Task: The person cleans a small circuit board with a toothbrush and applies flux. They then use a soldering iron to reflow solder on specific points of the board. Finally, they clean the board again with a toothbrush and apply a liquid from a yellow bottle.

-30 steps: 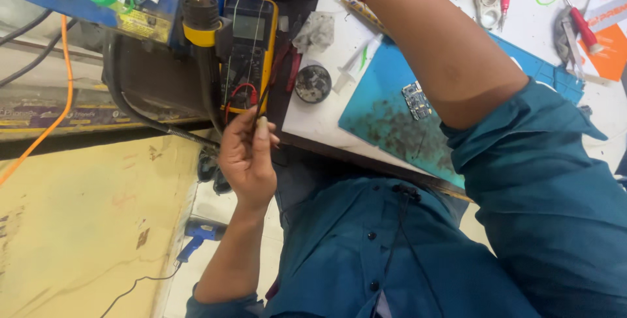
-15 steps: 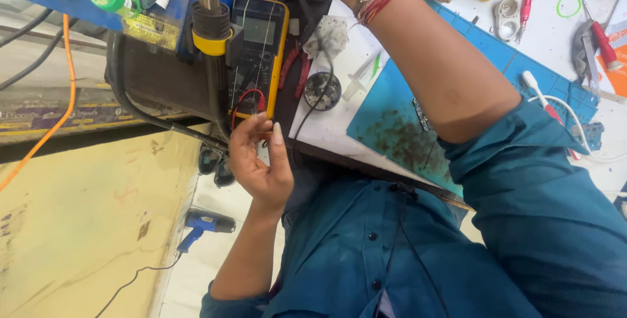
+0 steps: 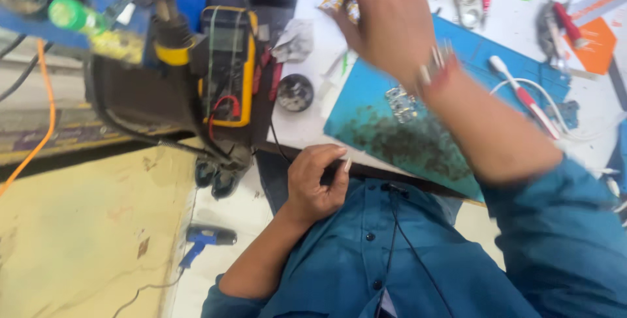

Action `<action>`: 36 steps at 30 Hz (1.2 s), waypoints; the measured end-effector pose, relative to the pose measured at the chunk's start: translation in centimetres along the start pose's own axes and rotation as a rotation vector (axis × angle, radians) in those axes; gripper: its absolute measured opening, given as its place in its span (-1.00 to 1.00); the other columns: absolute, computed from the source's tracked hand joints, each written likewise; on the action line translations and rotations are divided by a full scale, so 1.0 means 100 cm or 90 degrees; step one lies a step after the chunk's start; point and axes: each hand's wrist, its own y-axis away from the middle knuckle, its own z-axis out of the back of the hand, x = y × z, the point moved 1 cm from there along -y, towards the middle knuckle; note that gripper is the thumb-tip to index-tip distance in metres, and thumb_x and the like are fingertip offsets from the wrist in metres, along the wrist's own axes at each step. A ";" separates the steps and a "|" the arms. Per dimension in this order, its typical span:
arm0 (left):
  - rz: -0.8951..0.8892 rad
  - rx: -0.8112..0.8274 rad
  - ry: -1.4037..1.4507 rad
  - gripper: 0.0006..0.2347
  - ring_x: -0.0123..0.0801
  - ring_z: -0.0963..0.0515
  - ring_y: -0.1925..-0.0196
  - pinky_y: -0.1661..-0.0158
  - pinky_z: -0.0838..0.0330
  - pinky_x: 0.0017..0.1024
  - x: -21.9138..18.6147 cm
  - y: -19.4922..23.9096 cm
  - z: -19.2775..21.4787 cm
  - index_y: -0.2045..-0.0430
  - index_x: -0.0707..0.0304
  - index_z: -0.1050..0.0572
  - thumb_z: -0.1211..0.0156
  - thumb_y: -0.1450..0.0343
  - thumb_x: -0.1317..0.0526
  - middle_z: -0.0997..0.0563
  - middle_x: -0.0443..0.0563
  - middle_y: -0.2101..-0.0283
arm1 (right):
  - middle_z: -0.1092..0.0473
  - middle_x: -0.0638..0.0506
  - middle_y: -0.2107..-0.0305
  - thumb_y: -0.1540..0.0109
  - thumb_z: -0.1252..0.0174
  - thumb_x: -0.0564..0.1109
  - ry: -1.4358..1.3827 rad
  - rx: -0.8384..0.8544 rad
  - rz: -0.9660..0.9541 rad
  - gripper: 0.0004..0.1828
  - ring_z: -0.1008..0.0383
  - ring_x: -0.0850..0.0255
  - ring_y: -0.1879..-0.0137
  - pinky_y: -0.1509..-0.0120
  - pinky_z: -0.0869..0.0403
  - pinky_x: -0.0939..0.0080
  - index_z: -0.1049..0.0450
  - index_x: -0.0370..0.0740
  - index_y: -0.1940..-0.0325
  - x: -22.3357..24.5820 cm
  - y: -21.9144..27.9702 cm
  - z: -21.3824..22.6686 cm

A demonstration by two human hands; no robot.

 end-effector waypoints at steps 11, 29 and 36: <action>-0.037 0.170 -0.193 -0.38 0.06 -0.51 0.01 0.00 -0.38 -0.13 0.011 -0.062 -0.071 -0.18 0.43 -0.32 -0.44 -0.31 0.07 -0.55 0.25 -0.05 | -0.52 -0.02 0.34 -0.34 -0.33 -0.23 -0.044 -0.076 -0.409 -0.88 -0.55 0.14 0.30 0.18 -0.47 0.17 -0.59 -0.22 0.04 0.010 0.196 0.100; -0.029 0.105 -0.025 -0.47 -0.09 -0.59 -0.05 -0.07 -0.52 -0.30 0.019 -0.120 -0.116 -0.31 0.34 -0.28 -0.38 -0.49 0.18 -0.50 0.21 -0.22 | -0.49 -0.04 0.27 -0.59 -0.14 -0.13 -0.126 -0.320 -0.391 -0.84 -0.51 0.17 0.18 0.03 -0.45 0.25 -0.40 -0.30 -0.05 -0.030 0.183 0.113; 0.117 0.049 0.035 -0.40 -0.14 -0.65 0.26 0.13 -0.54 -0.26 0.061 -0.195 -0.204 -0.32 0.36 -0.19 -0.30 -0.41 0.14 -0.51 0.28 -0.16 | -0.42 0.05 0.40 -0.48 -0.05 -0.07 -0.727 -0.281 -0.742 -0.68 -0.36 0.40 0.37 0.31 -0.34 0.41 -0.48 -0.29 -0.24 0.011 0.214 0.109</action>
